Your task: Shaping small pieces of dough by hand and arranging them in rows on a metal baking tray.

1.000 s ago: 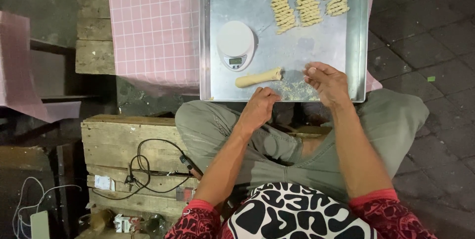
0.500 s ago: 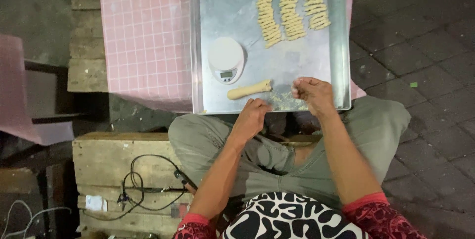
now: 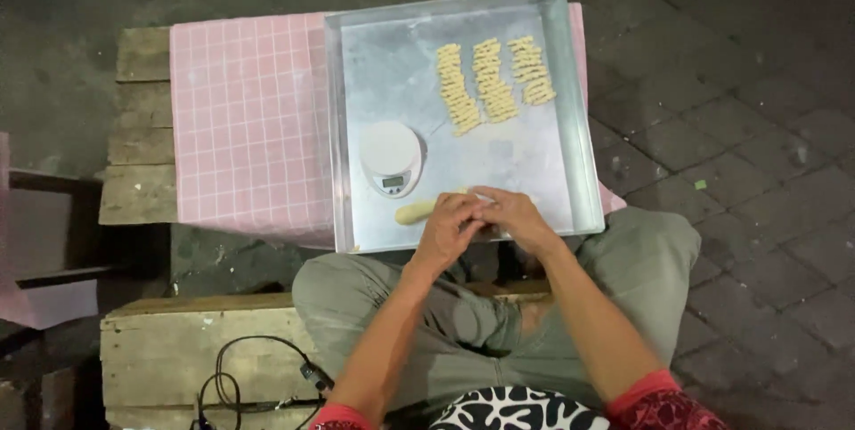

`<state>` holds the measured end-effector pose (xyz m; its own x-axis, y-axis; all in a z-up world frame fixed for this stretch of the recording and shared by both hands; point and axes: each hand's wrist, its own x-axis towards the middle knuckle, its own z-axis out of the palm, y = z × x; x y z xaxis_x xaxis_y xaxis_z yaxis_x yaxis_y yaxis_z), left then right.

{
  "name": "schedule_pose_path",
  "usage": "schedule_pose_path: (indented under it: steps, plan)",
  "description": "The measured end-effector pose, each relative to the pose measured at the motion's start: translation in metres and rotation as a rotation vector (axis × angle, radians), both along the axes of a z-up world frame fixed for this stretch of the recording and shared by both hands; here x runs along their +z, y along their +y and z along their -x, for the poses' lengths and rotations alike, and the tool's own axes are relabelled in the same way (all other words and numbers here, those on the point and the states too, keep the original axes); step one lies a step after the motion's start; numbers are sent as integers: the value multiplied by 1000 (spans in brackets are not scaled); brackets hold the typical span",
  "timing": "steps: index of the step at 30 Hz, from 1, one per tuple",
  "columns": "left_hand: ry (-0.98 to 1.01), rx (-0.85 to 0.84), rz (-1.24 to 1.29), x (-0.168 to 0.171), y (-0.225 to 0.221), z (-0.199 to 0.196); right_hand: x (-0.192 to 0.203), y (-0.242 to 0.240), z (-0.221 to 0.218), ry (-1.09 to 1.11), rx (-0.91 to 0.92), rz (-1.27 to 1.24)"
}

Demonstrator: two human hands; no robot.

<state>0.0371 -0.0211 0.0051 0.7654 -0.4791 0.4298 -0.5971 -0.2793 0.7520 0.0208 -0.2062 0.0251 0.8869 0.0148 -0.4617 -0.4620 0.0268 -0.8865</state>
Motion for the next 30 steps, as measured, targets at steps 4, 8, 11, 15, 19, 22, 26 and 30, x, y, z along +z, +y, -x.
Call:
schedule_pose_path:
  steps: [4,8,11,15,19,22,26,30]
  plan:
    - [31,43,84,15,-3,6,-6,-6,4,-25,-25,-148]
    - [96,91,211,46,2,9,16,7,4,23,-50,-193]
    - [60,142,232,51,6,8,-3,-2,1,47,-76,-226]
    - [75,121,239,44,-1,11,3,1,1,28,-81,-253]
    - [0,118,160,51,0,12,4,-1,2,49,-91,-251]
    - [-96,166,62,56,-1,14,-4,-1,1,53,-104,-233]
    - [-172,172,33,36,-2,9,-27,-7,-2,51,-75,-128]
    - [20,237,158,17,-1,10,-17,0,1,61,-40,-76]
